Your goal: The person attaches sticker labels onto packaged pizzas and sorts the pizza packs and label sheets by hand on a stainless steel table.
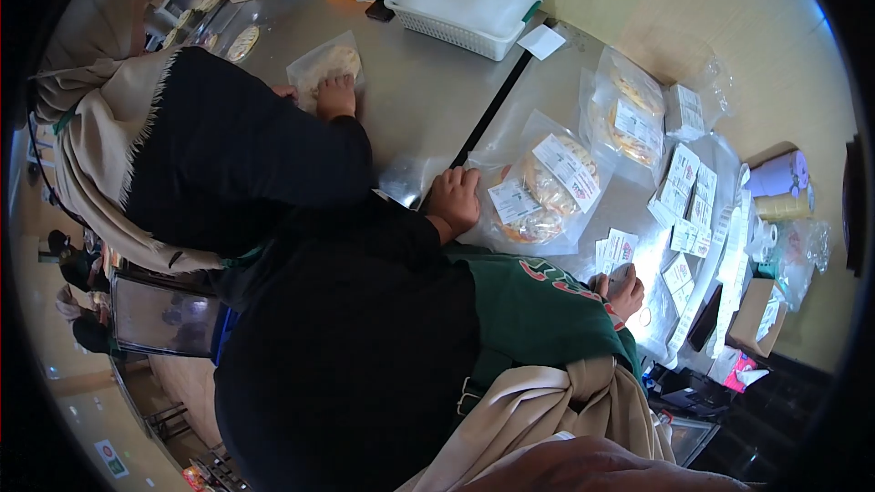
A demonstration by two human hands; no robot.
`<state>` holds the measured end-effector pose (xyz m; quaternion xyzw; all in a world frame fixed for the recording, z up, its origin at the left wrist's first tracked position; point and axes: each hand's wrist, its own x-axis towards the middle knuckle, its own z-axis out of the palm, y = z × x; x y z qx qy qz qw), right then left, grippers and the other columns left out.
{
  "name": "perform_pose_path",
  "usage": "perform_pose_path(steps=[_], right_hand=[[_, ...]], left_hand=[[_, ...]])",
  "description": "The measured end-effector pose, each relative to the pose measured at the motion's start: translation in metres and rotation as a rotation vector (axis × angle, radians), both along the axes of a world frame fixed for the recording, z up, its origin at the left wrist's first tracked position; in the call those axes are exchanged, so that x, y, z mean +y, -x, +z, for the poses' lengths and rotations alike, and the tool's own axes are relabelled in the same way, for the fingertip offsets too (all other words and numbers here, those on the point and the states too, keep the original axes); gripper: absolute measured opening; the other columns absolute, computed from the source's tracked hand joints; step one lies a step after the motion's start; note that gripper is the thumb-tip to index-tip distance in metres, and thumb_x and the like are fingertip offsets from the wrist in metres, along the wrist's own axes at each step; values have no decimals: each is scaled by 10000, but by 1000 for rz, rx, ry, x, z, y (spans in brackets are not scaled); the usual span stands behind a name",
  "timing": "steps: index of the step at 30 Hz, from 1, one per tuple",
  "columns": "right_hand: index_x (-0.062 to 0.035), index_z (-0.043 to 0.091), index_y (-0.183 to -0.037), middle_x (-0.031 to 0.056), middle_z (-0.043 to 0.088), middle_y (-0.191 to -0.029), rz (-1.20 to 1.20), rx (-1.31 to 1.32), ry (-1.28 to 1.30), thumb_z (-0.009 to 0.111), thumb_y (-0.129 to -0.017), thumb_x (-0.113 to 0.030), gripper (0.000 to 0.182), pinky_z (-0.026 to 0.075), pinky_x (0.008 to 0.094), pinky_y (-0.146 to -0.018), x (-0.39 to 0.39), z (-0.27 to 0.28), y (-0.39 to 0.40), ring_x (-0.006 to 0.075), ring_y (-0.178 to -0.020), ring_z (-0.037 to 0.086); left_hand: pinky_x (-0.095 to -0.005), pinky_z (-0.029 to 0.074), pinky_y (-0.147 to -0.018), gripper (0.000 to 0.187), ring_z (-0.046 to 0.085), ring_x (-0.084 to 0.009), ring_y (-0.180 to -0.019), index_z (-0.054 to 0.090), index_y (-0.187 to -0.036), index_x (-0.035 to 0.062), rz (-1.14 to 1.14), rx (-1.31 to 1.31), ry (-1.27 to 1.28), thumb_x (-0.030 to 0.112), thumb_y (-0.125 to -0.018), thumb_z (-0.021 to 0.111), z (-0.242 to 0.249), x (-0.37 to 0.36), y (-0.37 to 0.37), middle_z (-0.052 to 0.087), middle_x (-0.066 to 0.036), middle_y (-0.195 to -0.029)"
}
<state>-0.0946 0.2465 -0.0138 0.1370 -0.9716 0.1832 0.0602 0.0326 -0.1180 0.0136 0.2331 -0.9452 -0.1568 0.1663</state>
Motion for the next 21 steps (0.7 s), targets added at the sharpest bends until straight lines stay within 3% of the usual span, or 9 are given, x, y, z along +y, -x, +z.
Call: perform_pose_path(steps=[5, 8, 12, 21], right_hand=[[-85, 454, -1299, 217, 484, -1151, 12, 11, 20, 673, -706, -385, 700, 354, 482, -931, -2, 1, 0, 389, -1080, 459], [-79, 454, -1291, 190, 494, -1133, -9, 28, -11, 659, -712, -407, 696, 357, 469, -920, -6, 8, -2, 367, -1068, 465], [-90, 453, -1296, 173, 496, -1132, -2, 29, -15, 655, -715, -415, 695, 358, 457, -917, -3, 5, -1, 348, -1068, 466], [-101, 466, -1294, 165, 508, -1128, -28, 43, 0, 661, -725, -414, 678, 349, 445, -934, -6, 9, -4, 338, -1075, 467]], left_hand=[[-467, 395, -825, 364, 507, -366, -934, 511, -1047, 66, -14, -1, -17, 48, -685, 538, -1, 0, 1, 535, -158, -966], [-464, 411, -798, 323, 524, -358, -912, 505, -1018, 67, 5, 72, 35, 93, -703, 571, -13, -2, 2, 538, -155, -935], [-484, 406, -815, 351, 530, -366, -894, 481, -1054, 45, -26, 200, -54, 45, -707, 535, -18, -4, -1, 551, -167, -962], [-395, 434, -708, 349, 509, -311, -766, 504, -1055, 21, -49, 381, -193, -25, -709, 510, -15, -6, -7, 496, -130, -830]])
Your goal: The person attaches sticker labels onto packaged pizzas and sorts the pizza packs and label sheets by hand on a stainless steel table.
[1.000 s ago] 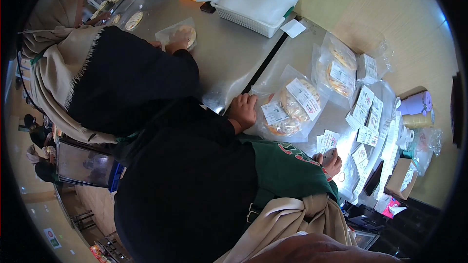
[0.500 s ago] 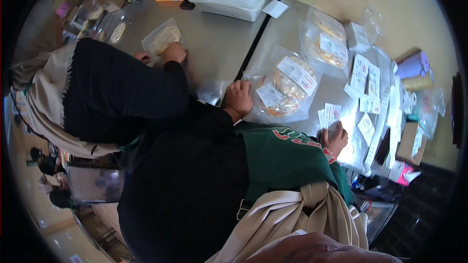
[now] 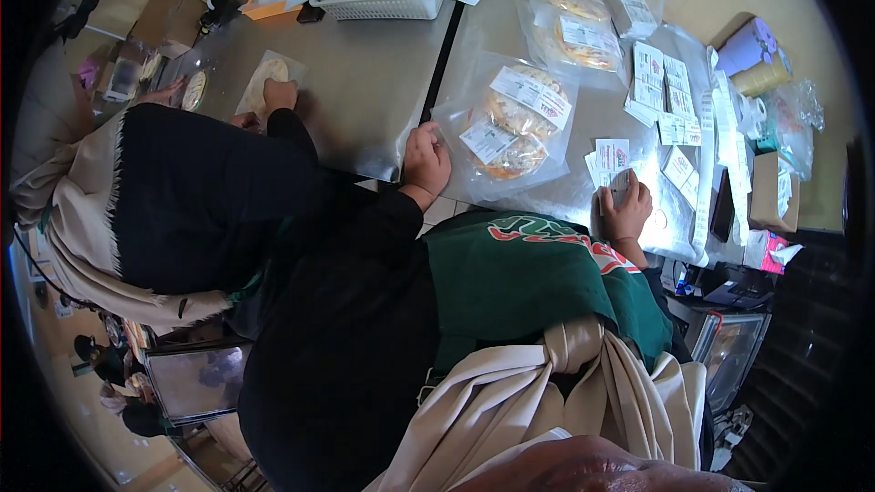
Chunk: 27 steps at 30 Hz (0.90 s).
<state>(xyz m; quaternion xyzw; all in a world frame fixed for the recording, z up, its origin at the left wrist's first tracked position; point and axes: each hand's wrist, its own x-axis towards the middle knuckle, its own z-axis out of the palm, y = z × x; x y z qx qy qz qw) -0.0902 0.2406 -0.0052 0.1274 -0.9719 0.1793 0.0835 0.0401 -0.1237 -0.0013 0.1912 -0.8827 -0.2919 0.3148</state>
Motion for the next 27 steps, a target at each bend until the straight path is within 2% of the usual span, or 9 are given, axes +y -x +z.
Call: perform_pose_path(steps=[9, 16, 19, 22, 25, 27], right_hand=[[-111, 456, -1300, 160, 501, -1135, 3, -1, -12, 655, -736, -409, 669, 347, 442, -936, 0, 3, -1, 334, -1084, 463], [-119, 450, -1306, 161, 498, -1139, 9, 24, -6, 660, -739, -414, 673, 344, 442, -946, 2, -2, 0, 337, -1086, 461], [-118, 449, -1306, 164, 496, -1143, 11, 41, -9, 668, -736, -410, 677, 344, 443, -947, 2, -3, 0, 339, -1087, 459], [-118, 446, -1310, 163, 493, -1148, 15, 51, 3, 673, -734, -406, 683, 347, 444, -947, 3, -4, 0, 341, -1088, 458], [-118, 454, -1298, 163, 494, -1148, 17, 60, 33, 686, -726, -388, 674, 349, 445, -946, 2, 0, -2, 345, -1088, 458], [-112, 464, -1279, 165, 493, -1151, 15, 62, 58, 697, -720, -372, 659, 351, 443, -948, 2, 0, -3, 346, -1090, 457]], left_hand=[[-370, 431, -695, 329, 498, -278, -773, 514, -1050, 19, -22, 63, -51, -18, -724, 528, 4, 1, -4, 473, -124, -825], [-371, 428, -699, 319, 502, -279, -764, 516, -1047, 11, -79, 101, -49, -18, -730, 540, 39, 13, -16, 482, -130, -833], [-372, 433, -715, 310, 512, -296, -784, 526, -1047, 15, -204, 74, -15, -5, -739, 548, 59, 21, -27, 503, -140, -876], [-387, 434, -737, 307, 519, -311, -802, 537, -1049, 24, -302, 72, 161, 41, -744, 570, 64, 22, -30, 518, -145, -921], [-418, 425, -754, 320, 516, -328, -834, 537, -1058, 41, -190, 5, 439, 101, -747, 586, 69, 12, -17, 521, -150, -946], [-442, 411, -771, 363, 503, -336, -892, 527, -1081, 66, 14, -114, 554, 147, -736, 603, 67, -9, 0, 516, -146, -1003]])
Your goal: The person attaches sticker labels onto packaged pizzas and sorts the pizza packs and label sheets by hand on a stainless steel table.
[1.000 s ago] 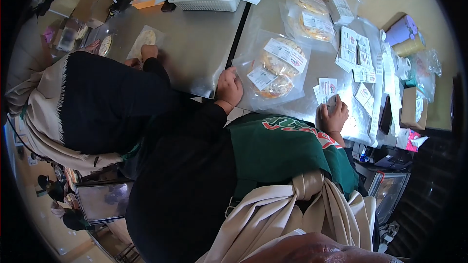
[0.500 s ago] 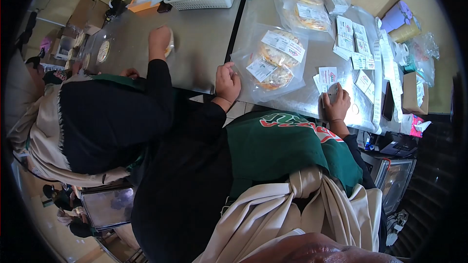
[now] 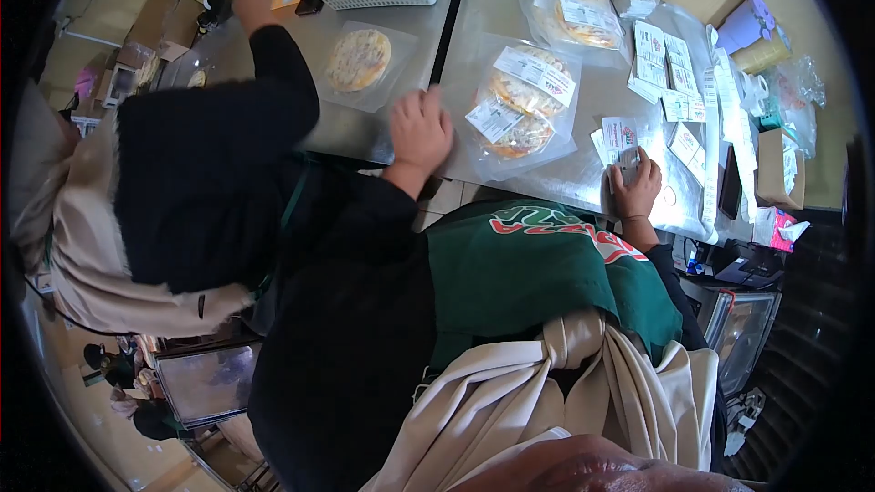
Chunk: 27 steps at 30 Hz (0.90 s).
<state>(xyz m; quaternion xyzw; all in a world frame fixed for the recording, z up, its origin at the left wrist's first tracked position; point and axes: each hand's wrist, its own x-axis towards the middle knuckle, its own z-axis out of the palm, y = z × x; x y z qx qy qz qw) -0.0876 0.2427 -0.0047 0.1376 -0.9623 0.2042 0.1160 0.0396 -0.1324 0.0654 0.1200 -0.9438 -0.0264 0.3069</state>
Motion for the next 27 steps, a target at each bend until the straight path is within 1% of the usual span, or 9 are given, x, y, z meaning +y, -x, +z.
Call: perform_pose_path(steps=[4, 6, 8, 10, 15, 18, 22, 26, 27], right_hand=[[-87, 480, -1238, 163, 507, -1136, 8, 13, 56, 715, -714, -341, 627, 360, 430, -941, 2, -4, 2, 338, -1082, 470], [-77, 481, -1229, 158, 526, -1114, 13, 4, 71, 719, -715, -330, 620, 369, 422, -930, 3, -4, 3, 331, -1066, 485], [-70, 479, -1231, 152, 547, -1092, 8, -26, 78, 721, -718, -321, 621, 378, 415, -916, 3, -1, 4, 326, -1046, 503], [-73, 478, -1234, 145, 568, -1084, -8, -11, 81, 728, -716, -292, 616, 386, 414, -900, 2, 0, 3, 327, -1018, 519], [-88, 470, -1249, 142, 567, -1103, -19, -38, 98, 722, -729, -275, 607, 380, 407, -903, 3, 4, 1, 319, -1024, 515], [-105, 455, -1265, 145, 566, -1091, -44, -53, 110, 718, -736, -275, 614, 375, 405, -906, 2, 4, -1, 316, -1025, 512], [-113, 437, -1280, 149, 562, -1089, -72, -61, 133, 715, -740, -275, 628, 369, 410, -913, 3, 5, -2, 319, -1039, 505], [-107, 471, -1248, 150, 580, -1062, -92, -8, 168, 710, -741, -246, 578, 389, 413, -893, 1, 3, -4, 334, -1000, 526], [-101, 496, -1220, 149, 591, -1029, -80, -23, 212, 697, -754, -229, 523, 406, 408, -869, 3, -1, -2, 330, -958, 543]], left_hand=[[-454, 412, -798, 367, 486, -327, -960, 496, -1155, 99, 477, -161, 147, 190, -801, 526, -16, -72, 35, 495, -130, -1088], [-447, 419, -815, 300, 499, -307, -986, 554, -1116, 131, 544, -293, 173, 191, -831, 482, -14, -100, 36, 518, -113, -1076], [-449, 434, -807, 239, 520, -293, -998, 628, -1025, 165, 594, -491, 146, 192, -829, 495, -2, -123, 44, 559, -84, -1035], [-458, 451, -793, 193, 543, -291, -982, 675, -920, 159, 639, -291, 189, 197, -829, 509, 16, -136, 57, 586, -71, -1002], [-415, 464, -756, 148, 571, -325, -853, 688, -830, 93, 342, 147, 79, 199, -802, 589, 101, -123, 83, 608, -117, -869], [-390, 463, -724, 114, 574, -317, -827, 688, -808, 79, 77, 271, -183, 158, -791, 607, 143, -73, 92, 608, -122, -816], [-401, 457, -687, 89, 561, -310, -787, 673, -821, 83, -140, 216, -190, 107, -778, 599, 139, -10, 103, 580, -110, -785], [-421, 443, -666, 80, 542, -309, -756, 642, -803, 93, -376, 180, -82, 77, -730, 610, 84, 35, 111, 541, -99, -762], [-419, 441, -670, 87, 540, -309, -764, 633, -800, 94, -415, 162, -58, 70, -719, 613, 69, 43, 112, 540, -96, -773]])
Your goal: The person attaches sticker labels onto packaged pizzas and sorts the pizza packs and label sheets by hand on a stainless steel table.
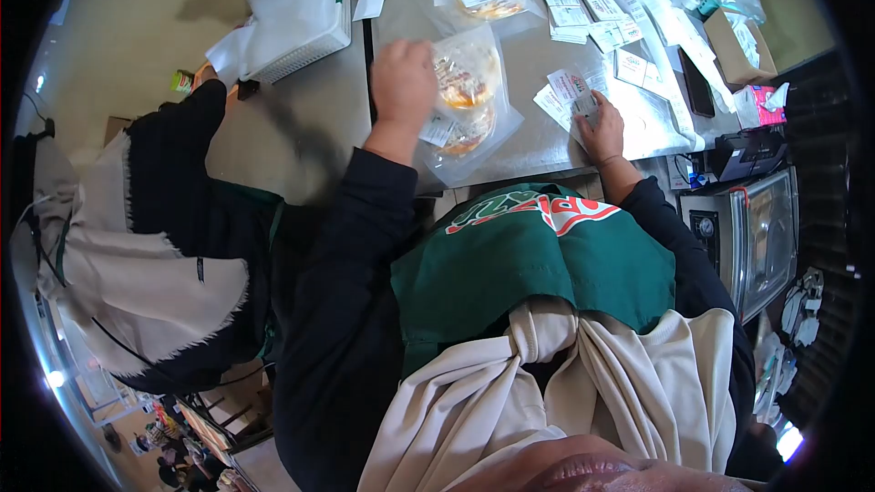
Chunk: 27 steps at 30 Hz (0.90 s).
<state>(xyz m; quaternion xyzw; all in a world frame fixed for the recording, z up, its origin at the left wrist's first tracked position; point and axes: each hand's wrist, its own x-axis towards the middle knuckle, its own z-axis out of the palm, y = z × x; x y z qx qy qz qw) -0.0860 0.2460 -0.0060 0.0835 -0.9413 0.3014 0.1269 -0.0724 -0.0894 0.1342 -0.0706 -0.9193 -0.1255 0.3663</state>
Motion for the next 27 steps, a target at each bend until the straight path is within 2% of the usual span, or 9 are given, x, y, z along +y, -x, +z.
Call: perform_pose_path(steps=[2, 6, 8, 11, 12, 15, 20, 23, 27], right_hand=[[-90, 544, -1162, 147, 613, -963, 28, -20, 87, 672, -779, -195, 417, 440, 399, -820, 7, -7, 9, 323, -873, 576], [-33, 595, -994, 101, 631, -831, -133, -406, 576, 601, -828, -121, 188, 483, 327, -713, 12, -3, 19, 225, -750, 611], [-12, 593, -933, 79, 626, -803, -197, -493, 895, 580, -836, -94, 128, 492, 297, -672, 9, 23, 17, 176, -730, 616], [0, 578, -882, 72, 615, -808, -93, -781, 1248, 596, -797, -55, 102, 498, 288, -620, 0, 70, -2, 156, -707, 618], [-9, 557, -868, 71, 588, -771, -83, -964, 1208, 605, -755, -7, 122, 506, 277, -615, -8, 96, -11, 173, -700, 615], [22, 586, -904, 132, 626, -826, -12, -1260, 1039, 604, -760, -24, 152, 544, 324, -616, -34, 119, -26, 213, -691, 643], [2, 579, -888, 114, 624, -808, 25, -1354, 1113, 584, -816, -66, 99, 542, 357, -665, -89, 102, -21, 214, -744, 646], [15, 578, -944, 115, 611, -855, -133, -1320, 1185, 566, -835, -63, 135, 543, 395, -726, -121, 93, -5, 220, -748, 633], [3, 528, -975, 109, 584, -816, -83, -1300, 1321, 527, -861, -52, 126, 554, 402, -735, -143, 66, 12, 230, -718, 621]], left_hand=[[-414, 441, -680, 136, 540, -309, -775, 628, -851, 96, -43, -54, 4, 66, -719, 612, -13, 17, -8, 538, -97, -788], [-411, 443, -708, 261, 539, -316, -799, 604, -977, 89, -4, -111, -6, 53, -718, 604, -17, 26, -27, 529, -105, -792], [-419, 444, -714, 292, 544, -322, -803, 590, -1015, 78, 62, -149, -53, 48, -725, 594, -19, 21, -34, 534, -115, -801], [-431, 447, -710, 298, 551, -334, -798, 575, -1031, 62, 107, -216, -122, 41, -734, 580, -23, 11, -42, 545, -130, -815], [-434, 448, -707, 294, 554, -338, -794, 572, -1030, 56, 112, -238, -147, 39, -737, 576, -26, 8, -44, 550, -135, -819], [-440, 453, -681, 267, 560, -344, -764, 573, -1010, 51, 50, -171, -133, 38, -743, 571, -26, 5, -43, 560, -143, -817], [-430, 456, -669, 215, 567, -323, -746, 591, -969, 59, 44, -214, -126, 44, -756, 571, -27, 6, -45, 571, -128, -809], [-432, 458, -664, 188, 566, -330, -742, 596, -940, 69, 47, -238, -143, 52, -754, 580, -26, 6, -45, 570, -123, -802], [-433, 460, -659, 173, 565, -335, -738, 596, -925, 71, 20, -204, -151, 58, -754, 585, -25, 7, -46, 564, -122, -787]])
